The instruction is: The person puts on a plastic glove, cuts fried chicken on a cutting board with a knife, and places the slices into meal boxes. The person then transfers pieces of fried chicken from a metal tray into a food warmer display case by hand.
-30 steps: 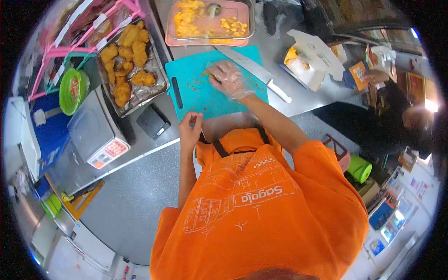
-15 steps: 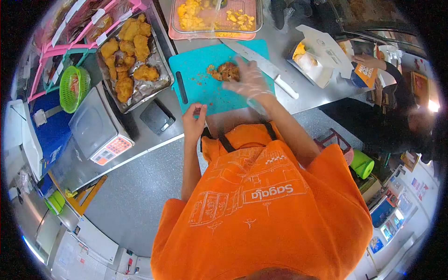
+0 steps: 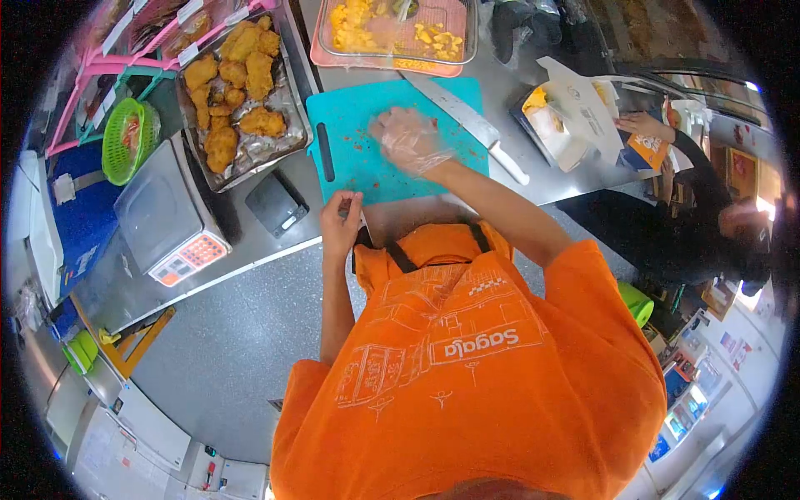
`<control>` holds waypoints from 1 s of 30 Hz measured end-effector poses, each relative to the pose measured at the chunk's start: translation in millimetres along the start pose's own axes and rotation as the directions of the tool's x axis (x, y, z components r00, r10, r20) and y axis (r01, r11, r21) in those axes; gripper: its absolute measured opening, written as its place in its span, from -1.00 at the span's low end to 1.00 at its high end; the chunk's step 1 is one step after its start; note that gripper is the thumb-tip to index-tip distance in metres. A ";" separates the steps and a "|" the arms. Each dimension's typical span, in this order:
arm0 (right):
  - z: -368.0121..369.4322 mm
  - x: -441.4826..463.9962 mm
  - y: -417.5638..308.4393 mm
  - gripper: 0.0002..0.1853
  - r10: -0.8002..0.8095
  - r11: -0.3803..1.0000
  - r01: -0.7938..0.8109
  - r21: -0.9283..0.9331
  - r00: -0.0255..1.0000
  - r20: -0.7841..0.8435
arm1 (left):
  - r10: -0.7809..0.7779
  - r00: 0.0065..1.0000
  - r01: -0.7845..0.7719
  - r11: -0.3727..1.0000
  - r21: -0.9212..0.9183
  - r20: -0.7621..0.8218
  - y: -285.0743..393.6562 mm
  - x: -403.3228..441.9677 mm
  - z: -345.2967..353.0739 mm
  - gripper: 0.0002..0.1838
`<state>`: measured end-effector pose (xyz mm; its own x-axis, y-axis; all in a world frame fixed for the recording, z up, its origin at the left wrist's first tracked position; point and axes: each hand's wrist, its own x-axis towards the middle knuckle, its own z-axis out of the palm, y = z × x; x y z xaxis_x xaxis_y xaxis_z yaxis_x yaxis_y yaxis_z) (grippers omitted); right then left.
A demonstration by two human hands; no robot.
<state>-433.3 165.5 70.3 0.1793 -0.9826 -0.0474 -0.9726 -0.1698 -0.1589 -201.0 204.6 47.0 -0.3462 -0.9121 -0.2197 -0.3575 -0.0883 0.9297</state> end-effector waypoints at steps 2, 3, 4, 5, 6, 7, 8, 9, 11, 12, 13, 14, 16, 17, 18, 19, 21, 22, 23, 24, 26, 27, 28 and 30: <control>8.2 -3.7 -5.1 -0.77 -0.079 0.996 0.083 0.035 0.990 -0.113 | 0.037 0.999 -0.036 0.999 0.009 -0.031 -2.9 2.3 -2.9 -0.84; 5.5 -3.6 -7.7 -0.77 -0.107 0.986 0.122 0.115 0.986 -0.129 | 0.054 0.998 -0.054 0.998 0.019 -0.045 -4.3 3.1 -4.5 -0.84; 2.2 -5.7 -8.7 -0.76 -0.129 0.969 0.155 0.193 0.981 -0.143 | 0.071 0.996 -0.070 0.997 0.026 -0.053 -5.4 3.8 -5.1 -0.84; -2.6 -10.2 -5.1 -0.76 -0.144 0.948 0.181 0.260 0.977 -0.156 | 0.062 0.996 -0.060 0.998 0.034 -0.061 -6.6 5.0 -4.4 -0.84; -11.0 -15.0 -2.7 -0.75 -0.052 0.925 0.120 0.361 0.980 -0.191 | 0.053 0.996 -0.051 0.998 0.038 -0.065 -8.3 3.6 -4.6 -0.84; -20.3 -19.4 -2.3 -0.75 0.046 0.886 0.061 0.460 0.975 -0.218 | 0.044 0.997 -0.041 0.998 0.042 -0.065 -8.2 1.9 -4.3 -0.83; -26.9 -24.1 0.2 -0.75 0.143 0.833 0.015 0.554 0.960 -0.240 | 0.041 0.998 -0.039 0.998 0.041 -0.057 -8.3 1.3 -3.5 -0.84; -29.4 -34.8 6.3 -0.75 0.327 0.748 -0.101 0.656 0.916 -0.232 | 0.037 0.998 -0.035 0.998 0.044 -0.054 -6.4 -0.3 -4.8 -0.84; -27.7 -68.4 28.4 -0.76 0.646 0.490 -0.254 0.834 0.748 -0.151 | 0.033 0.998 -0.029 0.998 0.058 -0.059 -6.4 -1.9 -5.4 -0.84; -25.1 -92.5 51.8 -0.74 0.706 0.467 -0.211 0.859 0.673 -0.218 | 0.026 0.999 -0.024 0.999 0.042 -0.047 -8.0 -1.6 -2.5 -0.84; -5.2 -125.0 88.7 -0.71 0.724 0.574 -0.295 0.764 0.617 -0.307 | 0.017 0.999 -0.016 0.999 0.030 -0.037 -10.5 -1.8 -0.4 -0.84; -10.4 -150.5 113.5 -0.72 0.805 0.393 -0.203 0.897 0.547 -0.229 | 0.005 0.999 -0.004 1.000 0.026 -0.034 -12.9 -2.9 -1.9 -0.84; -26.1 -186.1 149.0 -0.72 0.864 0.487 -0.560 0.670 0.421 -0.275 | -0.006 1.000 0.006 1.000 -0.019 0.008 -7.5 -1.8 1.5 -0.84; -70.8 -178.2 130.3 -0.72 0.838 0.545 -0.659 0.517 0.448 -0.312 | -0.009 0.999 0.010 0.999 -0.042 0.032 -4.7 -1.5 4.9 -0.84; -65.8 -174.2 131.5 -0.74 0.769 0.636 -0.638 0.434 0.481 -0.420 | 0.010 0.999 -0.009 1.000 -0.016 0.047 -4.9 -0.2 7.4 -0.84; -61.1 -170.8 135.8 -0.76 0.687 0.712 -0.616 0.338 0.509 -0.519 | 0.028 0.997 -0.029 1.000 0.008 0.065 -5.7 0.4 10.6 -0.85; -70.0 -152.7 114.3 -0.80 0.607 0.775 -0.596 0.210 0.609 -0.510 | 0.067 0.994 -0.073 0.996 0.054 0.092 -7.6 1.0 17.7 -0.86; -51.2 -141.9 110.4 -0.80 0.569 0.822 -0.505 0.263 0.731 -0.376 | 0.061 0.993 -0.067 0.996 0.053 0.104 -5.0 0.6 19.3 -0.86; -29.6 -128.3 110.1 -0.79 0.497 0.850 -0.412 0.327 0.833 -0.243 | 0.057 0.992 -0.063 0.997 0.051 0.116 -1.4 0.9 20.8 -0.86; -18.4 -108.2 98.3 -0.80 0.340 0.919 -0.260 0.297 0.904 -0.260 | 0.053 0.991 -0.060 0.997 0.048 0.126 2.0 1.6 22.2 -0.87; -13.3 -64.7 71.5 -0.80 0.128 0.954 -0.055 0.295 0.964 -0.235 | 0.075 0.992 -0.079 0.996 0.035 0.102 6.6 -0.1 24.6 -0.87; -18.0 -45.8 60.5 -0.79 0.083 0.945 -0.014 0.328 0.977 -0.198 | 0.084 0.992 -0.087 0.996 0.029 0.091 7.2 -2.2 23.4 -0.87; -12.7 -30.0 55.2 -0.78 0.073 0.953 -0.039 0.300 0.992 -0.103 | 0.075 0.994 -0.078 0.996 0.043 0.084 6.7 -3.8 21.6 -0.86; -5.6 -3.2 52.1 -0.75 0.069 0.970 -0.088 0.226 0.994 0.087 | 0.065 0.995 -0.070 0.995 0.064 0.074 5.2 -6.5 20.1 -0.86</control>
<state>-485.3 159.3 67.7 0.1237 -0.9818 -0.1440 -0.9256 -0.0618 -0.3733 -218.1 218.0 47.4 -0.4324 -0.8836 -0.1798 -0.3869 0.0017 0.9221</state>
